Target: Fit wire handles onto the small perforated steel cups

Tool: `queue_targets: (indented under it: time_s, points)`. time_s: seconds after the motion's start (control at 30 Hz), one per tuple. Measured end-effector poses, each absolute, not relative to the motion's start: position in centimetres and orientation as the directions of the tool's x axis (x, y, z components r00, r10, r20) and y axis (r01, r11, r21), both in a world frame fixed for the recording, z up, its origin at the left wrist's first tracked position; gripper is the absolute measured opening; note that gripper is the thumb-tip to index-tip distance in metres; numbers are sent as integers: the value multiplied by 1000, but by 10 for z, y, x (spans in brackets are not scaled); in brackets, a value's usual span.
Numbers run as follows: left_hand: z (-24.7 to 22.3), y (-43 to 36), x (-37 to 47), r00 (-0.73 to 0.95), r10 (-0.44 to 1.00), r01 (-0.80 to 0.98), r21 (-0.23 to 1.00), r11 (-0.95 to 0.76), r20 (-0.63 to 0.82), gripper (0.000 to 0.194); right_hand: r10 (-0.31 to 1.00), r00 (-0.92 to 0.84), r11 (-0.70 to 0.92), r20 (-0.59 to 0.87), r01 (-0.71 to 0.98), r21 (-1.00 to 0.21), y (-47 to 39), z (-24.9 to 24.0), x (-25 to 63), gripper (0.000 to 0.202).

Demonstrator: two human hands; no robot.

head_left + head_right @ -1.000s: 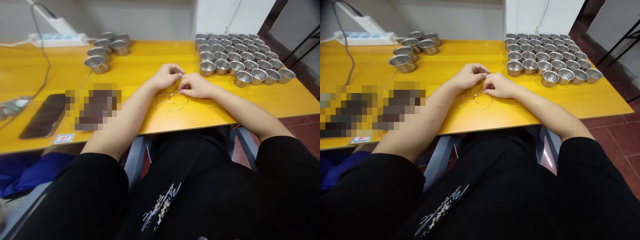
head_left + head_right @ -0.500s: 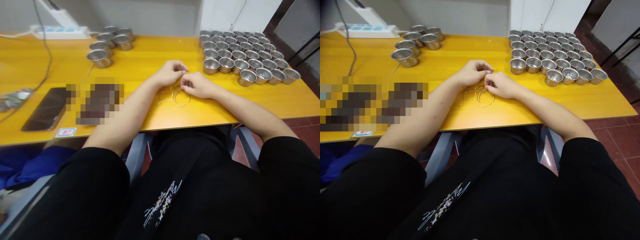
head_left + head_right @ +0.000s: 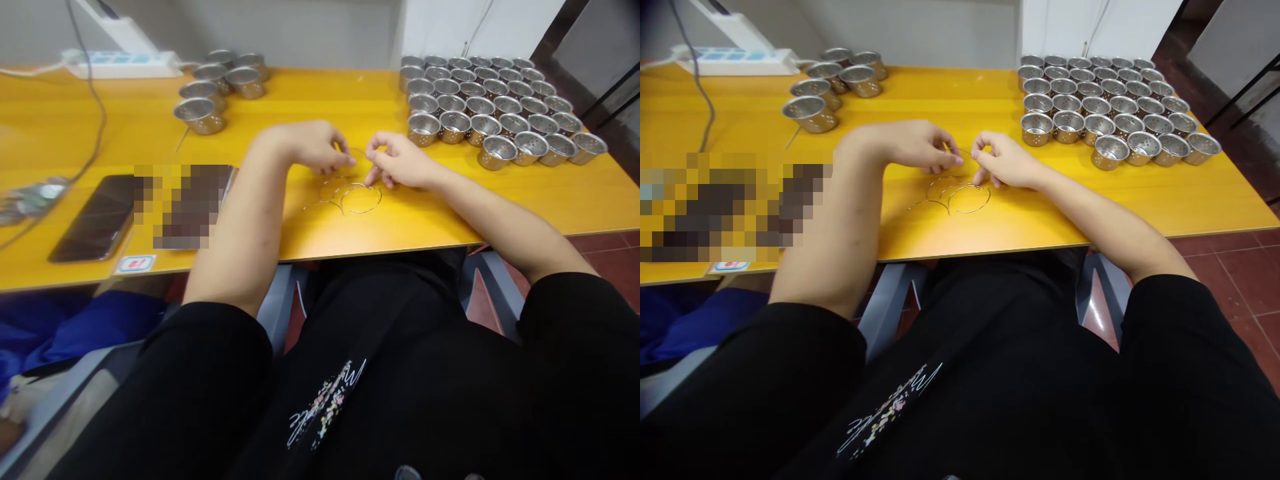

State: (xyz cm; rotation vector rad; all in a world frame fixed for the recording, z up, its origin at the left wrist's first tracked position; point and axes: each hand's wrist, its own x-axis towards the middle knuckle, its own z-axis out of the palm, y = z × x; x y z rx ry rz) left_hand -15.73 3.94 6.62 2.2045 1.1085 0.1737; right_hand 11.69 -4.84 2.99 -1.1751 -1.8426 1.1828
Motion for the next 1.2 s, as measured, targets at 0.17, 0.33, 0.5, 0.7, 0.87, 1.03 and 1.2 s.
queue_targets:
  time_s: [0.17, 0.33, 0.5, 0.7, 0.87, 1.03, 1.2]
  points:
    - [90, 18, -164, 460, 810, 880, 305, -364, -362, 72, 932, -361, 85, -11, 248, -965, -45, 31, 114, 48]
    - [62, 34, -158, 689, 708, 677, 490, -550, -157, 57, 945, -327, 68, -7, 215, -974, -35, 30, 120, 48]
    - [63, 24, -147, 678, 706, 689, 512, -513, -206, 38, 953, -302, 78, 5, 232, -970, -32, 29, 122, 41]
    - [57, 17, -134, 715, 697, 581, 595, -555, -48, 29, 967, -240, 137, 83, 220, -966, -19, 27, 135, 46]
    - [61, 11, -127, 695, 719, 577, 577, -578, 25, 27, 975, -191, 154, 114, 214, -965, -10, 26, 144, 48]
    - [97, -30, -115, 751, 633, 629, 501, -595, -190, 14, 984, -134, 144, 115, 229, -963, -15, 30, 140, 34]
    - [106, -55, -100, 765, 520, 644, 432, -632, -379, 20, 988, -127, 119, 88, 264, -957, -22, 35, 138, 33]
